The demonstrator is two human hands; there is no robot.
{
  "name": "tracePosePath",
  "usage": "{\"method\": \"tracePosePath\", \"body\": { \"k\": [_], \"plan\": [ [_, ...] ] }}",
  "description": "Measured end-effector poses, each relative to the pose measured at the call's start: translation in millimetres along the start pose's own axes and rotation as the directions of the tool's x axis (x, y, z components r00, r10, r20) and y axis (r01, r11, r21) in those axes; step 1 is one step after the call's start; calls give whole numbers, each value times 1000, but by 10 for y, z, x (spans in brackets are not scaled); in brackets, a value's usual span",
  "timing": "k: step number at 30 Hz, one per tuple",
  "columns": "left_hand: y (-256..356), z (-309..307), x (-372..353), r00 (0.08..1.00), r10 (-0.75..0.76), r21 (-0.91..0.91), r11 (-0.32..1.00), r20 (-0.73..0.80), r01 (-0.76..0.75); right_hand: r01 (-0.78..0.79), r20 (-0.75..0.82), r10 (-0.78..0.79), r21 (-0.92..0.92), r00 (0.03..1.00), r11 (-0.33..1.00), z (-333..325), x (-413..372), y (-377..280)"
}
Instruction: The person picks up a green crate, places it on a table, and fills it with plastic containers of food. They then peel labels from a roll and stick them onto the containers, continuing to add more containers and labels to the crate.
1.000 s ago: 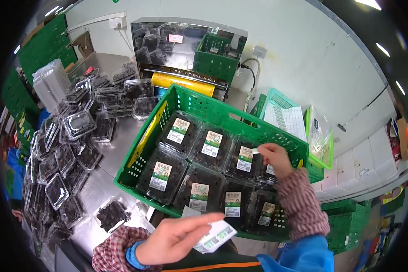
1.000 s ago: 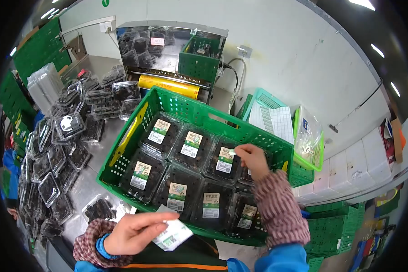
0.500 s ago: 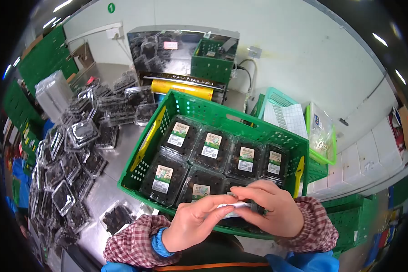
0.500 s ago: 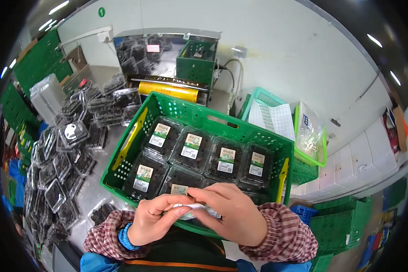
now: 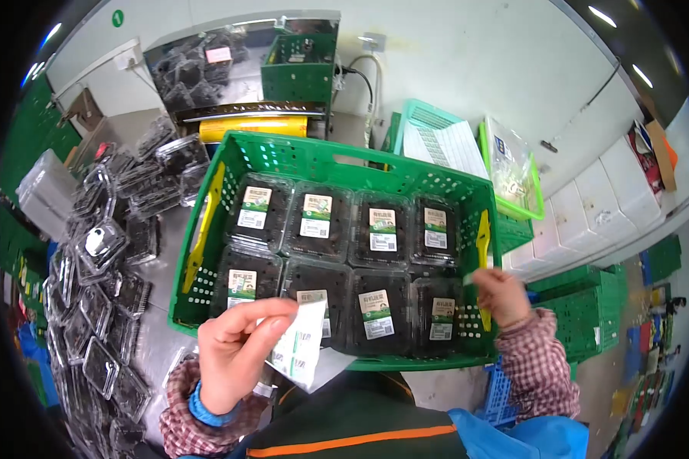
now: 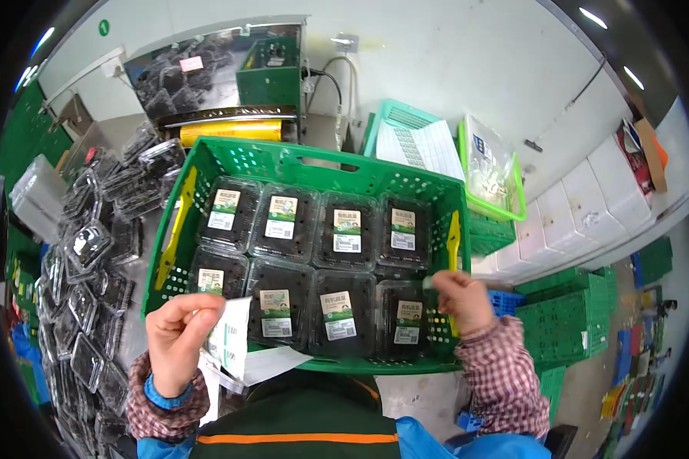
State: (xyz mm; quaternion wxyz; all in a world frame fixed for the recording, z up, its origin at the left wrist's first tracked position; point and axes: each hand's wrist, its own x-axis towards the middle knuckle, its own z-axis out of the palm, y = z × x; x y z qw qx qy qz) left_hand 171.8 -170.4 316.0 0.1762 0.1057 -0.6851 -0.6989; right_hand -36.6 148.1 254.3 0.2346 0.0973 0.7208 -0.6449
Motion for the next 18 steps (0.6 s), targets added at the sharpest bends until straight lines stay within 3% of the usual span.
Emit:
{"method": "tracePosePath", "body": {
  "k": [2,3,4,6,7,8,9,11,12,13,14,15,16,18],
  "plan": [
    [66,11,-29,991,-105,-94,989,85,112,-219,-17,219,-184,975,958,-25,129,467],
    [100,43,-47,980,-135,-153,976,148,158,-220,-28,219,-181,975,958,-46,247,655],
    [113,73,-67,964,-161,-206,957,211,205,-288,-65,282,-292,957,912,-60,371,829],
    [90,122,-90,963,-110,-177,972,245,156,-357,-111,342,-392,933,848,-78,427,1011],
    [66,128,-105,960,-108,-114,983,259,142,-167,-127,111,-638,986,752,-75,415,1028],
    [36,126,-108,958,-104,-51,991,269,122,9,-72,-123,-833,990,554,-64,415,1008],
    [-9,131,-90,955,-66,29,998,290,60,125,39,-229,-919,973,375,-90,408,925],
    [-80,187,-43,957,-52,54,998,285,38,327,169,-448,-895,878,303,186,185,504],
    [-96,216,-18,954,-44,82,996,297,21,432,186,-430,-678,883,595,426,4,223],
    [-93,245,4,957,-48,110,994,286,17,331,241,-253,-377,937,865,731,-370,-220],
    [-114,287,23,958,-45,125,992,283,9,347,440,-240,-180,865,921,852,-618,-442],
    [-141,334,49,964,8,123,992,266,-43,680,632,-465,-138,620,720,962,-768,-565],
    [-138,353,74,966,66,120,988,250,-98,815,672,-550,-141,496,563,1139,-959,-757],
    [-69,345,92,962,6,204,977,274,-64,876,653,-593,-267,471,401,1266,-987,-691]
  ]
}}
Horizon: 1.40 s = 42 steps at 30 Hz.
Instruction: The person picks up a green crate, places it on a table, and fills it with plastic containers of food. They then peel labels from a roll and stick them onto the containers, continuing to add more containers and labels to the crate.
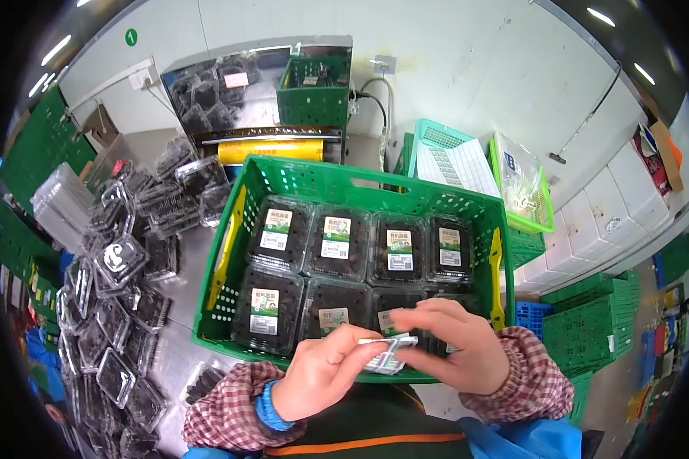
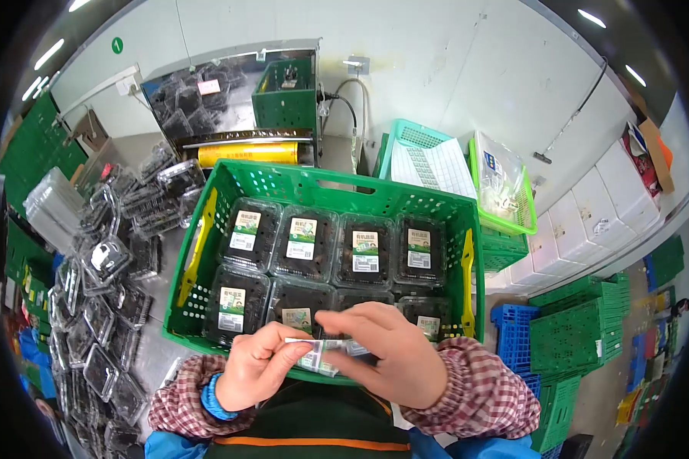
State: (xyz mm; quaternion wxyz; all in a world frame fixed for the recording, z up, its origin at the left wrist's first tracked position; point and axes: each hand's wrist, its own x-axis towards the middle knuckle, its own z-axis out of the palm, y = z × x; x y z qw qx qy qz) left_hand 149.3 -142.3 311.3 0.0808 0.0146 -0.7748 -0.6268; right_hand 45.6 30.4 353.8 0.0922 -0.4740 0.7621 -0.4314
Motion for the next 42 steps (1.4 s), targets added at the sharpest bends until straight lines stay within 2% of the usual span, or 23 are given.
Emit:
{"method": "tracePosePath", "body": {
  "k": [6,10,12,13,14,15,17,19,22,23,24,25,26,27,30,31,32,33,34,36,38,40,42],
  "plan": [
    [-78,8,110,958,286,191,942,-31,-275,56,-74,-58,-26,996,998,34,16,17],
    [-47,-41,157,941,327,326,883,87,-337,133,-49,-136,-72,989,989,-15,4,121],
    [-10,-49,137,968,205,348,905,145,-244,117,-39,-120,-67,992,991,-38,-23,215],
    [-46,-78,100,998,8,294,955,66,-27,-97,-158,114,113,981,989,-139,-18,366],
    [-142,-145,56,998,31,323,946,46,-45,-236,-304,460,558,834,795,-228,60,599],
    [-176,-184,-4,1000,-2,226,974,2,1,-238,-513,423,389,746,890,-354,113,1203],
    [-65,-274,-121,997,-66,118,991,-39,70,-342,-495,671,600,552,723,-361,184,2202],
    [169,-373,-267,985,-162,-10,987,-55,162,-463,-633,571,351,523,814,-139,17,3460],
    [243,-463,-547,974,-163,-234,964,-156,124,-752,-634,613,74,472,655,-40,120,3266],
    [195,-610,-779,966,-150,-177,978,-212,113,-637,-716,313,-234,624,735,-50,150,3085],
    [285,-636,-901,917,-222,-278,952,-331,130,-478,-680,-11,-527,733,703,-43,166,2946],
    [333,-647,-969,888,-236,-301,946,-394,118,-415,-665,-1,-467,747,781,-37,143,2890],
    [355,-656,-1023,854,-244,-322,942,-459,96,-517,-519,446,10,729,856,-20,146,2471],
    [352,-661,-1111,854,-229,-248,961,-466,122,-624,-156,739,441,655,645,31,174,1950],
    [358,-682,-1222,993,-40,-98,995,-114,29,-813,410,751,508,518,283,574,-109,1470],
    [430,-679,-1121,997,81,-138,987,-19,-83,-841,417,766,457,489,288,769,-226,1629],
    [505,-690,-1027,977,202,-182,965,64,-188,-852,318,792,262,520,454,878,-257,1687],
    [434,-712,-1048,915,357,-219,924,189,-315,-744,150,729,111,668,659,970,-353,1777],
    [372,-766,-1108,763,422,-182,905,490,-384,-582,13,584,-67,812,811,1041,-398,1872],
    [456,-844,-1256,761,649,-262,737,16,-623,-321,-48,318,-180,947,930,942,-223,1669],
    [455,-836,-1539,726,672,-170,706,-146,-687,-340,-49,337,-60,940,939,957,94,1384],
    [441,-887,-1808,661,691,-99,665,-292,-740,-381,241,331,205,912,902,1088,554,581],
    [433,-1037,-2018,628,698,-67,649,-345,-758,-76,517,-53,224,854,972,1539,912,-17]
  ]
}}
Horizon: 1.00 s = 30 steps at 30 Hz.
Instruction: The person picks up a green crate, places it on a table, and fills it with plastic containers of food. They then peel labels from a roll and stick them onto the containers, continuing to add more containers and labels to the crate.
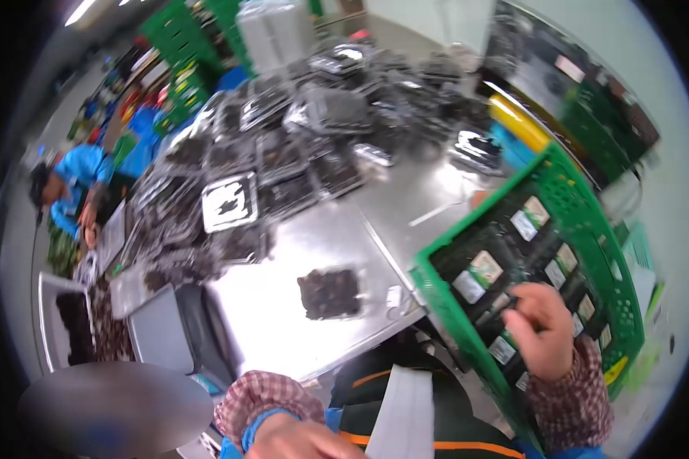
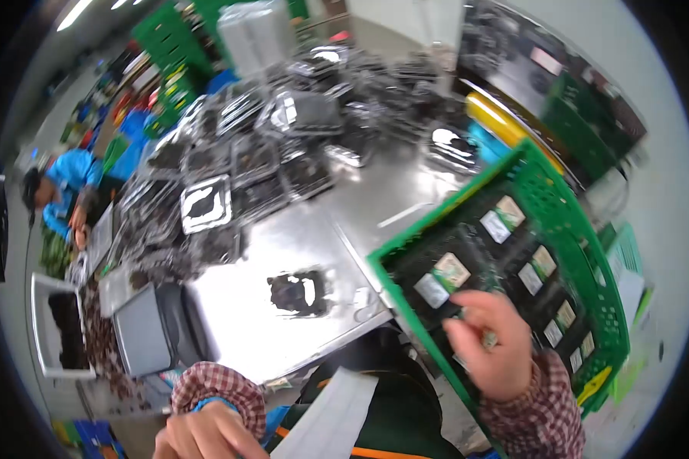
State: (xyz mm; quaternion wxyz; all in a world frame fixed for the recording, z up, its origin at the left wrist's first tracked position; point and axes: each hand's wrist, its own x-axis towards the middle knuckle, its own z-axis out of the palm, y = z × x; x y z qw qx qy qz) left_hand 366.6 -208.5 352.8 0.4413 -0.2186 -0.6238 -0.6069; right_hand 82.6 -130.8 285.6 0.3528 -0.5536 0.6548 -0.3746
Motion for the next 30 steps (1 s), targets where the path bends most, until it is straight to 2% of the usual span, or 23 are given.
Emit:
{"method": "tracePosePath", "body": {
  "k": [2,3,4,5,6,8,9,10,11,12,13,14,15,16,17,18,20,21,24,26,27,28,30],
  "plan": [
    [92,-199,-318,998,56,45,998,-43,-54,274,286,-225,-146,931,950,591,711,-496],
    [118,-366,-732,928,105,393,918,-357,47,387,376,-304,-169,875,906,988,973,-477],
    [197,-643,-1029,764,164,641,666,-624,381,498,456,-377,-178,806,849,1433,1278,-327],
    [278,-921,-1251,521,206,560,357,-828,748,513,596,-226,-370,771,774,1839,1538,-163],
    [274,-1372,-1456,479,240,511,90,-844,855,540,682,-40,-541,730,645,2211,1748,17],
    [61,-2474,-2900,145,393,90,-154,-908,984,603,760,250,-635,601,483,2714,2078,377],
    [-46,-2767,-3398,-158,287,-57,330,-945,942,603,772,375,-636,514,482,2898,2179,410],
    [-53,-2805,-3441,-335,90,-257,467,-938,846,596,759,496,-644,421,480,3067,2241,470],
    [-56,-2844,-3461,-488,-113,-468,530,-866,707,552,796,322,-593,513,586,3132,2160,595],
    [-217,-2870,-3427,-594,-154,-522,678,-790,518,635,898,265,-436,350,638,3213,2215,718],
    [-448,-2985,-4114,-207,270,-195,72,-940,978,566,940,-208,19,271,824,3322,2132,947],
    [-520,-2972,-4054,-275,184,-198,351,-944,915,473,949,118,-251,292,844,3234,2018,520],
    [-595,-2962,-3987,-339,96,-210,621,-936,755,454,937,97,-252,337,855,3152,1861,397],
    [-669,-2953,-3906,-399,7,-230,809,-917,541,480,817,-84,-250,571,841,2898,1646,102],
    [-511,-2671,-3537,-379,-92,-269,854,-921,446,281,691,-82,-181,719,943,2597,1519,-74],
    [-348,-2384,-3147,-355,-189,-318,882,-916,349,238,644,-46,-215,764,947,2306,1383,-81],
    [-293,-1963,-2685,-239,-188,-268,890,-953,370,-37,363,-31,180,931,983,1468,1086,-36],
    [-285,-1812,-2239,-90,-243,-258,866,-966,429,-75,226,1,316,974,946,994,935,-66],
    [-571,-1529,-974,290,-588,-306,707,-755,637,-27,-206,236,696,950,718,155,422,127],
    [-1259,-1343,-285,544,-612,34,646,-574,763,89,-411,275,677,869,731,-184,113,439],
    [-1585,-1207,82,627,-635,361,512,-451,779,102,-468,327,684,821,723,-307,-15,636],
    [-1965,-1012,326,616,-701,229,573,-359,787,114,-515,376,692,770,713,-425,-113,833],
    [-2917,-707,447,764,-522,400,652,-380,644,65,-556,423,656,716,752,-560,-181,1237]
  ]
}}
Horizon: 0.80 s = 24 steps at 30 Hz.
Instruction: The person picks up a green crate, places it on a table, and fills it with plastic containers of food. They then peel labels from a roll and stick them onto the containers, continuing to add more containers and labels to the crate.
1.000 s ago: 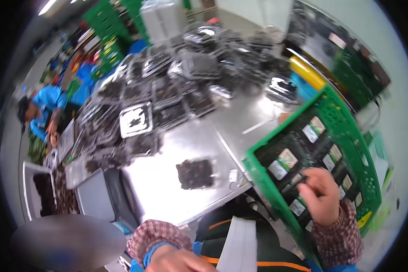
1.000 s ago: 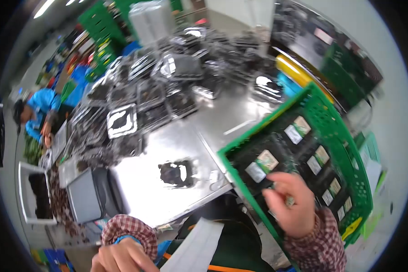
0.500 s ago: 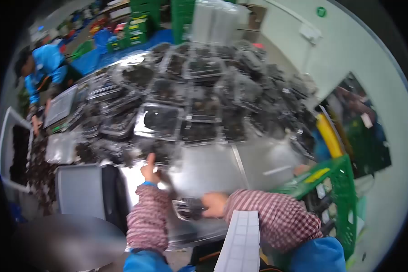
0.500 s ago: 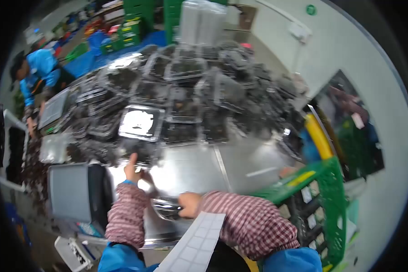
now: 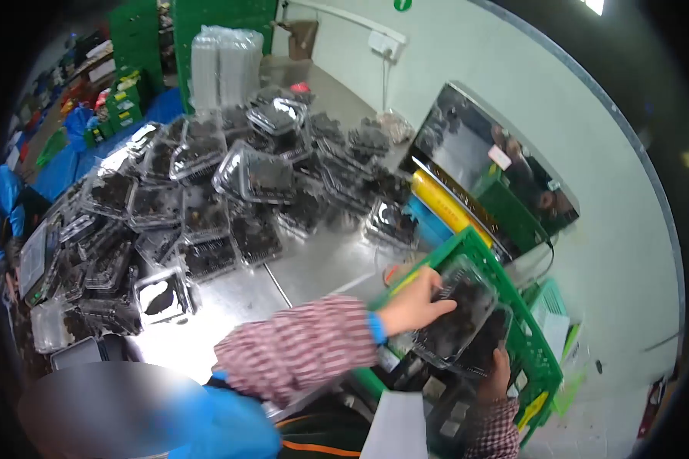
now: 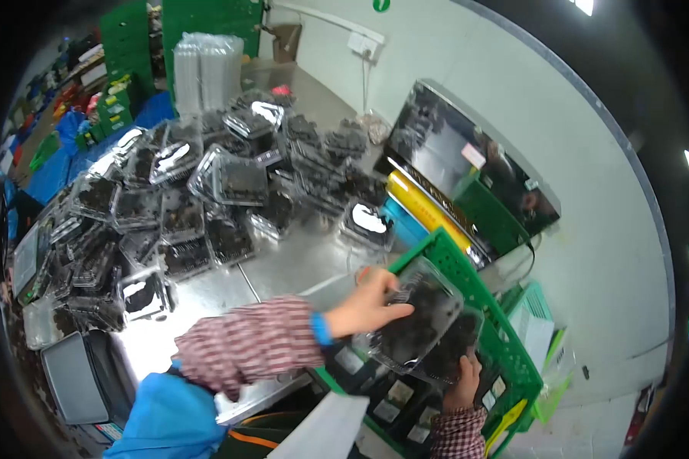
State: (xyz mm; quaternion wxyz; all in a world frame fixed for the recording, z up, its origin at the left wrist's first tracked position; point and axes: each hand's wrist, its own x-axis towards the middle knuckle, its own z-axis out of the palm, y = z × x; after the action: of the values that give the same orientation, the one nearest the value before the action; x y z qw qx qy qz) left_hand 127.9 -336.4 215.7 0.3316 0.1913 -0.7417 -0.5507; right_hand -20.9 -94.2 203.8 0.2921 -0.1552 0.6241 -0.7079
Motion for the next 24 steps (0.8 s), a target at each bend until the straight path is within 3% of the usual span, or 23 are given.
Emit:
{"method": "tracePosePath", "body": {
  "k": [1,2,3,4,5,6,7,8,9,10,11,12,13,14,15,16,18,22,23,24],
  "plan": [
    [-79,187,158,999,-33,92,995,-1,33,-15,-98,8,-73,995,997,-104,154,128],
    [-46,207,282,992,-100,99,991,75,92,-101,-162,-15,-682,987,724,-328,377,206],
    [-66,176,310,999,31,146,989,25,-35,-79,-130,-12,-671,991,738,-249,471,142],
    [-93,108,312,988,156,196,969,-13,-151,-157,-140,73,-837,988,524,-142,433,-27],
    [-42,-162,299,992,126,204,971,13,-126,-201,-167,146,-945,975,258,-47,480,-99],
    [-55,-544,294,938,341,241,918,-68,-316,-3,-15,-171,-998,985,67,-568,697,354],
    [-126,-1028,303,893,435,507,799,-116,-323,68,47,-251,-995,967,75,-367,717,172],
    [-315,-1528,391,787,603,787,546,-130,-288,260,139,-306,-879,942,401,124,666,-112],
    [-486,-2007,485,903,375,797,600,-209,-65,457,348,-297,-713,889,532,678,669,-349],
    [-816,-2364,570,858,344,851,494,-381,180,538,483,-273,-586,832,605,1411,601,-580],
    [-1008,-2752,678,830,345,865,412,-439,287,371,658,-116,-264,744,890,2096,601,-696],
    [-1192,-3088,761,789,357,858,335,-499,390,265,648,37,-362,761,894,2398,880,-405],
    [-1257,-3304,766,796,252,822,329,-550,464,-15,561,348,-513,752,858,2932,1032,-312],
    [-1299,-3512,798,786,152,783,320,-599,534,-285,411,541,-536,734,795,3429,1261,-25],
    [-1367,-3625,778,760,-121,706,300,-639,641,-465,226,659,-549,717,694,3766,1535,327],
    [-1342,-3684,745,747,-339,727,212,-571,653,-580,124,700,-469,703,666,4002,1789,681],
    [-1227,-3626,514,804,-321,746,311,-500,588,-670,0,689,-233,725,705,4294,2133,1139],
    [-1275,-3213,-437,882,77,817,423,-465,393,-623,-174,619,40,766,781,4378,2327,1434],
    [-1178,-3162,-626,883,26,776,489,-469,398,-607,-200,629,163,751,778,4362,2516,1574],
    [-1094,-3116,-825,881,-33,726,552,-471,409,-634,-84,649,151,756,758,4129,2908,1788]
  ]
}}
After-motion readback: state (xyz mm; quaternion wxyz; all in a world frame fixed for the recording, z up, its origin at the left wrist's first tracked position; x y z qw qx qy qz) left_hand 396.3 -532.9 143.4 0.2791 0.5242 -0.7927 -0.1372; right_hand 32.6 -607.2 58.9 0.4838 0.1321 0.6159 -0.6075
